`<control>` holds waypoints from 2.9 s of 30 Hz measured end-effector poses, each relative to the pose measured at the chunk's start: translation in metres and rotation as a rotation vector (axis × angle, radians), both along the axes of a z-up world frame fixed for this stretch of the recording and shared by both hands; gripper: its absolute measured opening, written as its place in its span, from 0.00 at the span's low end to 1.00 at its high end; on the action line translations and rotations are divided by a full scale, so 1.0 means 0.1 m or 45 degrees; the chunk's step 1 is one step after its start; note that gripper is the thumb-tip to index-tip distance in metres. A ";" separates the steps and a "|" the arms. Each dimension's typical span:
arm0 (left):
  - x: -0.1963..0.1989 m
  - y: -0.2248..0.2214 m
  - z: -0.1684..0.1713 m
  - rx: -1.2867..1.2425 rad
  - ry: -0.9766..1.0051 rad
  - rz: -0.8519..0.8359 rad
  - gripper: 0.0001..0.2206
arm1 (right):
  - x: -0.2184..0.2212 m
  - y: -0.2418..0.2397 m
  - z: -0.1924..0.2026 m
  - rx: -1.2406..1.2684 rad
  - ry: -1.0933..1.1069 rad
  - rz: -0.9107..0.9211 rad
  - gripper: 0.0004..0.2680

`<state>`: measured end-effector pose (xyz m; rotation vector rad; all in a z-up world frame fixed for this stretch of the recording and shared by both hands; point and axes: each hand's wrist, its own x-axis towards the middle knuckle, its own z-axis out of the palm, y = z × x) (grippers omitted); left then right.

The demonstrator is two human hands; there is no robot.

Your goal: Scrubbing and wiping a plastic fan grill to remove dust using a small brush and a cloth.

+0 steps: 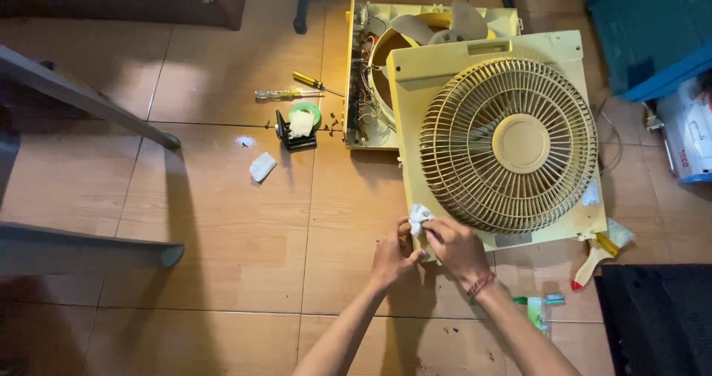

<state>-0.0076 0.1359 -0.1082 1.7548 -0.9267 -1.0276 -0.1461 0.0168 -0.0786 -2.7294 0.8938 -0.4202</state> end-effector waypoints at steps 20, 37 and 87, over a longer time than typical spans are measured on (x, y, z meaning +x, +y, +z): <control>-0.32 -0.04 -0.20 0.105 -0.446 0.060 0.52 | 0.25 0.00 0.32 -0.153 -0.133 -0.051 0.09; -0.22 0.01 -0.06 -0.096 -0.378 0.040 0.49 | 0.92 -0.32 0.94 -0.095 -0.328 0.001 0.07; -0.08 -0.06 0.14 -0.175 -0.156 0.083 0.50 | 1.99 -1.83 0.81 -0.709 -0.094 -0.403 0.06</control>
